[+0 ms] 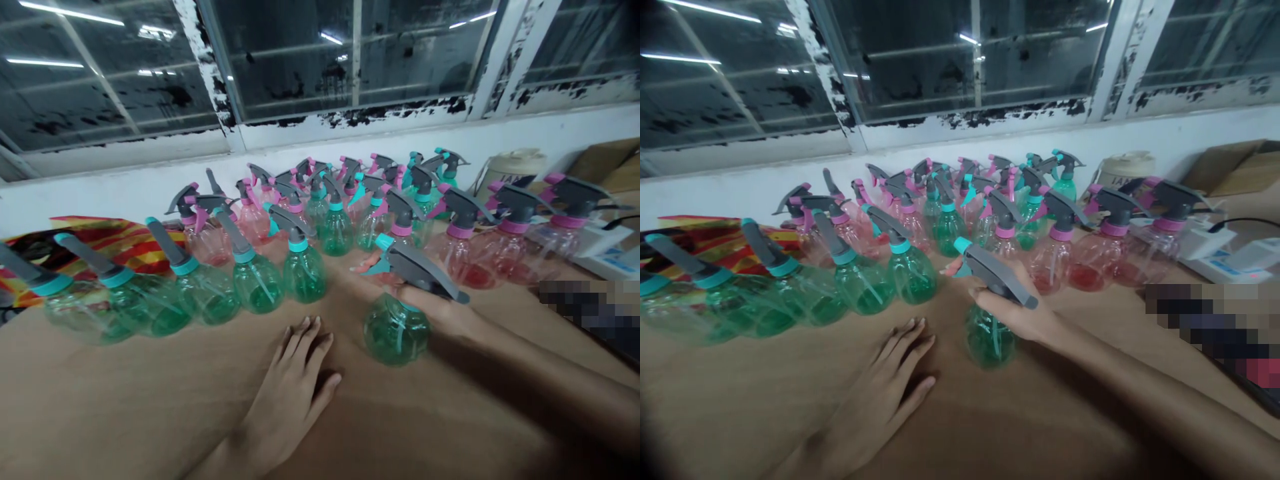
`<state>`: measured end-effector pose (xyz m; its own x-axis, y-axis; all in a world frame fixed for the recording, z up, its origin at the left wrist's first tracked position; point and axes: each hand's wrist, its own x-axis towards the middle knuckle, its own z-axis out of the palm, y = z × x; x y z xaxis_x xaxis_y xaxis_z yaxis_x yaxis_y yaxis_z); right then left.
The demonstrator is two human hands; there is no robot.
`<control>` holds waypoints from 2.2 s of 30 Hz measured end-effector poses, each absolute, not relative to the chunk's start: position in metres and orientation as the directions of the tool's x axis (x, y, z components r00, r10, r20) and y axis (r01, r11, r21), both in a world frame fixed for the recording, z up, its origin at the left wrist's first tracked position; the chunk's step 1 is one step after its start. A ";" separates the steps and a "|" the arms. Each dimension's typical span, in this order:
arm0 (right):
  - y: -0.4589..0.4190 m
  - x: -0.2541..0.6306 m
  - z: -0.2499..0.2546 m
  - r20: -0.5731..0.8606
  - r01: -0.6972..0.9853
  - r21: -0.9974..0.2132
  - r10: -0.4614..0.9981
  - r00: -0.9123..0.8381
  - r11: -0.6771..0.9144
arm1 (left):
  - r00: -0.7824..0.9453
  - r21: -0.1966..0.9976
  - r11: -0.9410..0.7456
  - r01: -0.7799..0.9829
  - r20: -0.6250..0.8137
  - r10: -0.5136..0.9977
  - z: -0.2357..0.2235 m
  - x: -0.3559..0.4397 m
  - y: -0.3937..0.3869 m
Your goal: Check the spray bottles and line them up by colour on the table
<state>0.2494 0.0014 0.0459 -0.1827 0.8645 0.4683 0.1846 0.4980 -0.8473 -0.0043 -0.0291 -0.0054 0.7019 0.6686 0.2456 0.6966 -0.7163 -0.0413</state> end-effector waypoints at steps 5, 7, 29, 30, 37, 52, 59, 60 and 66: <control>-0.002 0.245 0.052 0.453 0.140 -0.865 0.870 -0.195 0.482 | 0.697 -0.027 -0.716 0.698 0.253 0.671 -0.005 -0.005 -0.028; -0.008 0.243 0.057 0.465 0.162 -0.854 0.865 -0.191 0.495 | 0.697 -0.028 -0.713 0.700 0.244 0.674 -0.005 -0.005 -0.028; -0.045 0.222 0.067 0.516 0.208 -0.801 0.824 -0.233 0.561 | 0.684 -0.013 -0.716 0.698 0.309 0.661 -0.013 -0.007 -0.029; -0.045 0.221 0.065 0.510 0.203 -0.812 0.835 -0.206 0.546 | 0.683 -0.010 -0.716 0.698 0.307 0.663 -0.012 -0.007 -0.029; -0.049 0.218 0.058 0.481 0.203 -0.843 0.867 -0.131 0.499 | 0.676 0.033 -0.713 0.700 0.290 0.678 -0.010 -0.007 -0.028; -0.048 0.217 0.062 0.524 0.238 -0.801 0.835 -0.165 0.550 | 0.678 0.060 -0.721 0.690 0.294 0.674 -0.011 -0.010 -0.026; -0.044 0.218 0.061 0.536 0.246 -0.784 0.822 -0.194 0.570 | 0.679 0.063 -0.717 0.694 0.275 0.681 -0.007 -0.009 -0.028; -0.044 0.218 0.062 0.545 0.253 -0.776 0.816 -0.193 0.578 | 0.679 0.059 -0.717 0.695 0.273 0.681 -0.007 -0.009 -0.028; -0.044 0.218 0.063 0.560 0.263 -0.764 0.808 -0.182 0.589 | 0.679 0.050 -0.715 0.698 0.273 0.682 -0.009 -0.008 -0.027</control>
